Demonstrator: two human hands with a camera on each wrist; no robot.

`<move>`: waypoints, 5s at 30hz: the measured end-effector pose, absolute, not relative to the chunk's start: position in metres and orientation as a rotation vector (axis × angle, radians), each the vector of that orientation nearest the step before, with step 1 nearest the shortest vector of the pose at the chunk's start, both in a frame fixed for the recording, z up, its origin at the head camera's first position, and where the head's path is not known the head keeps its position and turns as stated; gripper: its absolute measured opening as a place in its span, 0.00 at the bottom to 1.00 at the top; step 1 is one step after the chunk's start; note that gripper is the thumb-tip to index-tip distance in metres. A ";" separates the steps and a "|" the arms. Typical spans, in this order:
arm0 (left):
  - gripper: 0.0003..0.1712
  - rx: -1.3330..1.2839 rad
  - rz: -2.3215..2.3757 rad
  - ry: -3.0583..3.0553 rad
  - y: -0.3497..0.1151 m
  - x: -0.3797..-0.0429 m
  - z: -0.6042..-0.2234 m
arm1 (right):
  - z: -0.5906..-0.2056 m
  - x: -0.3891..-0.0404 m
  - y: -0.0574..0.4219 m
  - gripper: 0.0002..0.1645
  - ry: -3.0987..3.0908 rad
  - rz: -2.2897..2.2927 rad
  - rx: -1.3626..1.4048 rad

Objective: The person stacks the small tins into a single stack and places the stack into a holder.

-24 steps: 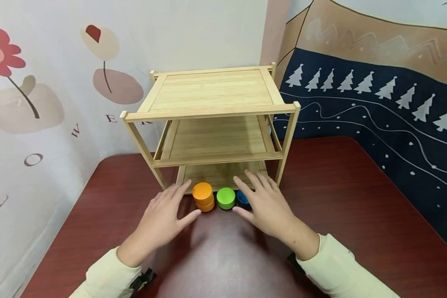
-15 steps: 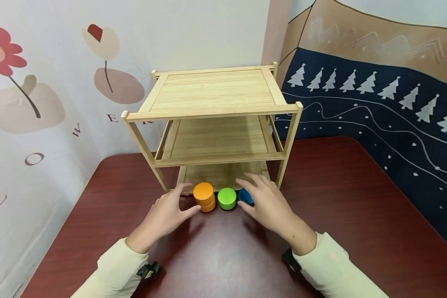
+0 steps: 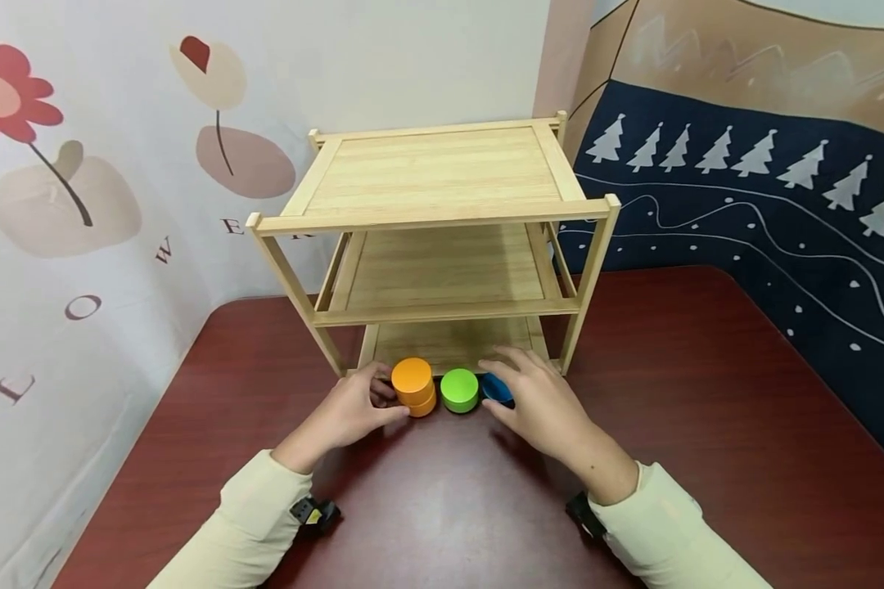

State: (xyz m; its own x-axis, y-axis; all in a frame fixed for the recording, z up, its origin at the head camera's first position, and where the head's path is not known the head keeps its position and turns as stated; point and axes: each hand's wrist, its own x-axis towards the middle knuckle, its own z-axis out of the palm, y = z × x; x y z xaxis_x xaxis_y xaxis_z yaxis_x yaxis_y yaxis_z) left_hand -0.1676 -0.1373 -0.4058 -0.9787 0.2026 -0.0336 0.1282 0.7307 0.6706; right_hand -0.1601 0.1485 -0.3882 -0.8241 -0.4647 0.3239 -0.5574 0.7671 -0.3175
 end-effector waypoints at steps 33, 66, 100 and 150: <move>0.15 0.330 1.043 2.858 -0.140 -0.165 -0.412 | -0.402 -0.167 0.156 0.26 -2.879 0.592 0.888; 0.15 0.320 0.930 2.902 -0.139 -0.166 -0.413 | -0.402 -0.167 0.156 0.24 -2.851 0.559 0.891; 0.14 0.310 0.931 2.903 -0.139 -0.164 -0.413 | -0.400 -0.166 0.155 0.24 -2.833 0.548 0.889; 0.14 0.309 0.933 2.903 -0.141 -0.165 -0.414 | -0.381 -0.152 0.149 0.22 -2.818 0.525 0.887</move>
